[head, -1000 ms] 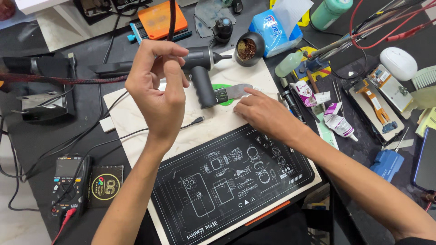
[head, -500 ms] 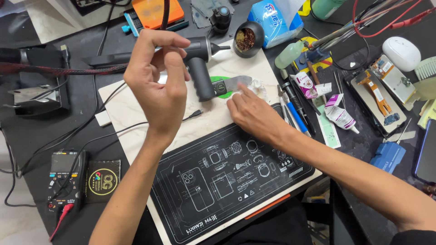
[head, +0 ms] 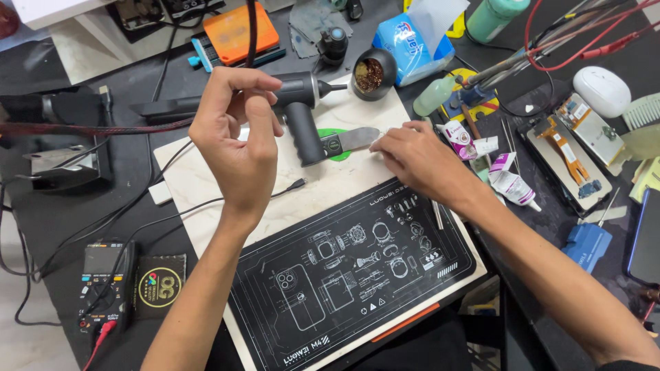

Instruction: The person applies adhesive to a component, places the component into a phone chassis, and then uses a screwdriver to secure screws onto the back of a laptop.

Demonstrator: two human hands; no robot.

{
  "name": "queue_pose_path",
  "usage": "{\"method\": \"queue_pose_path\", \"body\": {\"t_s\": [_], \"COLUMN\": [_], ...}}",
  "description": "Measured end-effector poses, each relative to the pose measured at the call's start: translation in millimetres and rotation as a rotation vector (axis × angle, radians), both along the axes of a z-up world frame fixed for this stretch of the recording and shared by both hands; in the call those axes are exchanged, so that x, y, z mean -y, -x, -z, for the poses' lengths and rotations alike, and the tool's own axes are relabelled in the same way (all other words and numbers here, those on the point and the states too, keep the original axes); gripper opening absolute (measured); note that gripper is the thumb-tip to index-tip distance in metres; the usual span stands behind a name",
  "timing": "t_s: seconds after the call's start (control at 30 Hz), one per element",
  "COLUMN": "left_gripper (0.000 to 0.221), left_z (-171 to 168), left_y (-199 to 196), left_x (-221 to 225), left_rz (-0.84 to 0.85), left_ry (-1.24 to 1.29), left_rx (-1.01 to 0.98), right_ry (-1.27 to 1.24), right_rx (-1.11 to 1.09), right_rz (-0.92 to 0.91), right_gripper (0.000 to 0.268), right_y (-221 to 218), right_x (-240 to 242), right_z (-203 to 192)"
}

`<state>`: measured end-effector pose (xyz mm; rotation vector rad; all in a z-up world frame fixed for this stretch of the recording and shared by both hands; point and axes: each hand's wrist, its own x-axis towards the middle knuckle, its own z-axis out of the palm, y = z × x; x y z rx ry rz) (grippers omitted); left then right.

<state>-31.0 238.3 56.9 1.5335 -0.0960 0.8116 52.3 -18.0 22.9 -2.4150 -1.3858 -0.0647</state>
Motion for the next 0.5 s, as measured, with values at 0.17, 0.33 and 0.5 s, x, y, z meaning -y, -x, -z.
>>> {"method": "queue_pose_path", "body": {"t_s": [0.17,0.33,0.5], "left_gripper": [0.012,0.013,0.011], "left_z": [-0.6,-3.4,3.6], "left_y": [0.5,-4.9,-8.5], "left_x": [5.4,9.4,23.2], "left_rz": [0.024,0.096,0.140], "left_ry": [-0.030,-0.180,-0.558], "left_rx": [-0.030,-0.133,-0.235], "right_ry": [0.014,0.017,-0.042], "right_rx": [-0.083,-0.050,-0.008], "right_rz": [0.137,0.202,0.227], "right_gripper": [0.012,0.012,0.020], "right_y": [-2.6,-3.3,1.1], "right_x": [10.6,18.6,25.5], "right_z": [-6.2,-11.4,-3.6]}}
